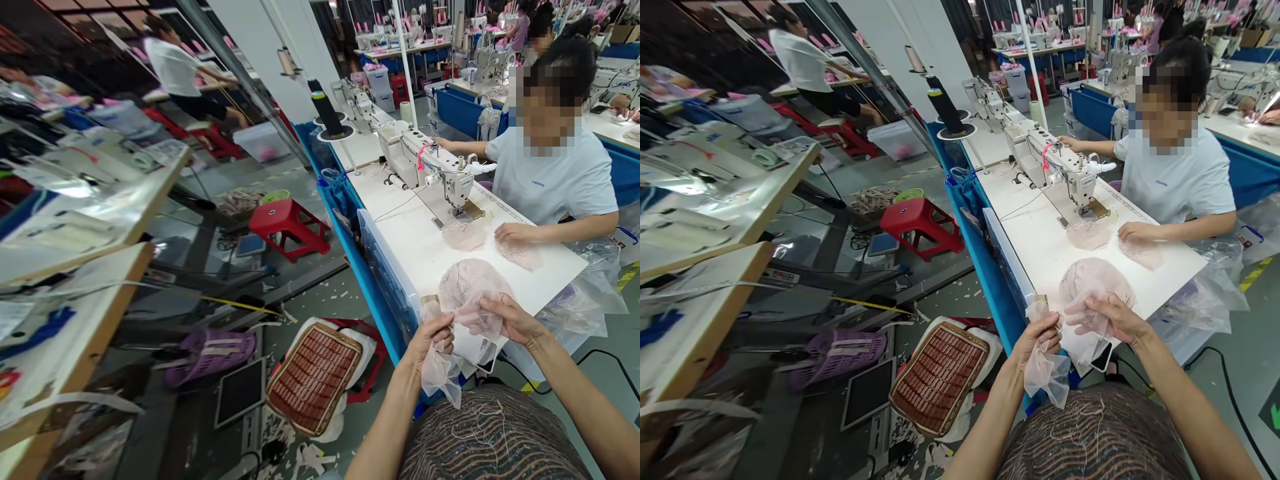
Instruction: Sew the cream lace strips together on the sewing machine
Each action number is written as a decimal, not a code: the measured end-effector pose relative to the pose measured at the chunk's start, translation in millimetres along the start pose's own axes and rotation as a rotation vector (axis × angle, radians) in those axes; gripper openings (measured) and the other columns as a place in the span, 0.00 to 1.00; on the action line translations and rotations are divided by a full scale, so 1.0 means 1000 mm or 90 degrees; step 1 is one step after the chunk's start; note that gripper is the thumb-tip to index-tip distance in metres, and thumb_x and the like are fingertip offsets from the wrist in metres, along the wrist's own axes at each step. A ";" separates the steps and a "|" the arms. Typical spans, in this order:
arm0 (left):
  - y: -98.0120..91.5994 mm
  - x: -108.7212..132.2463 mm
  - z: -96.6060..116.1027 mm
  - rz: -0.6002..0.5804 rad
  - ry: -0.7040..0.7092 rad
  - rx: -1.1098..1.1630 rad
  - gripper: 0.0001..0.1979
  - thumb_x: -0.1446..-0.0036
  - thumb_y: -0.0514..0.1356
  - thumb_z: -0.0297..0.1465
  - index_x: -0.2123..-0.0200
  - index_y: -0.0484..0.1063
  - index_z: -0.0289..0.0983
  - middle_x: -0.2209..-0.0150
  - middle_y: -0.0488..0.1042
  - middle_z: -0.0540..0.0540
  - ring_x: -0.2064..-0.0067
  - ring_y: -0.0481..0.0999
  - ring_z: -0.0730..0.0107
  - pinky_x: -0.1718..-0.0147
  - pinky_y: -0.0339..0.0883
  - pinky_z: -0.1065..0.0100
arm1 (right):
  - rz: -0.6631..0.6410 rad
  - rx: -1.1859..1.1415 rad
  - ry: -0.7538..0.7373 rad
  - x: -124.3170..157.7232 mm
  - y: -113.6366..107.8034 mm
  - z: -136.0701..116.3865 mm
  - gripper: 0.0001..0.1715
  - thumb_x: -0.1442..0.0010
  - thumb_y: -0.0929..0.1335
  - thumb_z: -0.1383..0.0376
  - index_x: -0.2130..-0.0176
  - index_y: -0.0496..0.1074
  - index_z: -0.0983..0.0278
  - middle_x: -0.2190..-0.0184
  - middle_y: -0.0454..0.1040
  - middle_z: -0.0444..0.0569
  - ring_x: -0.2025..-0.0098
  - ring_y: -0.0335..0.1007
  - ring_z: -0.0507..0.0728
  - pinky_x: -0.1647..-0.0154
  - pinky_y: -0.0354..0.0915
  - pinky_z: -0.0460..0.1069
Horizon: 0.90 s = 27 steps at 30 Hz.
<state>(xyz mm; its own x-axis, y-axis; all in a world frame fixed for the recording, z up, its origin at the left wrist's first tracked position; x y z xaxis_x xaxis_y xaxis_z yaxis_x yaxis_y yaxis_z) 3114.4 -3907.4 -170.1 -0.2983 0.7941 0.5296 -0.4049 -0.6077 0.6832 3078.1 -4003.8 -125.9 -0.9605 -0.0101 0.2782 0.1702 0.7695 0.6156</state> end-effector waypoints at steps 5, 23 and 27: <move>-0.002 0.004 0.005 0.020 0.007 -0.016 0.21 0.58 0.72 0.34 0.81 0.59 0.36 0.91 0.47 0.63 0.88 0.45 0.87 0.88 0.40 0.79 | 0.015 0.021 0.020 -0.003 -0.007 0.000 0.22 0.54 0.77 0.53 0.65 0.77 0.67 0.63 0.79 0.54 0.60 0.76 0.59 0.56 0.72 0.53; -0.010 0.013 0.013 0.153 0.119 -0.055 0.34 0.72 0.74 0.47 0.64 0.71 0.32 0.88 0.49 0.64 0.86 0.45 0.86 0.86 0.36 0.77 | 0.261 -0.107 -0.106 -0.009 -0.032 -0.018 0.24 0.62 0.80 0.56 0.69 0.72 0.62 0.66 0.80 0.49 0.63 0.78 0.59 0.66 0.72 0.48; -0.001 0.000 0.008 0.174 0.143 -0.083 0.28 0.69 0.74 0.43 0.67 0.70 0.33 0.87 0.51 0.63 0.85 0.48 0.85 0.85 0.39 0.77 | 0.303 -0.141 -0.134 -0.007 -0.029 -0.017 0.23 0.61 0.80 0.57 0.68 0.72 0.62 0.66 0.80 0.50 0.63 0.78 0.59 0.68 0.71 0.48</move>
<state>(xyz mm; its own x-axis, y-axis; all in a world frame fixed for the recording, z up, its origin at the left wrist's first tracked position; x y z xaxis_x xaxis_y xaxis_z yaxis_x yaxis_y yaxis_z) 3121.7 -3906.6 -167.0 -0.5868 0.5945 0.5497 -0.3872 -0.8023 0.4543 3084.0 -4036.9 -133.1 -0.7863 0.4499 0.4234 0.6151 0.5057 0.6050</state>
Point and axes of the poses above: each hand's wrist, its own x-axis away from the middle knuckle, its own y-axis out of the palm, z = x × y, the point moved 9 cm from there along -x, towards the middle knuckle
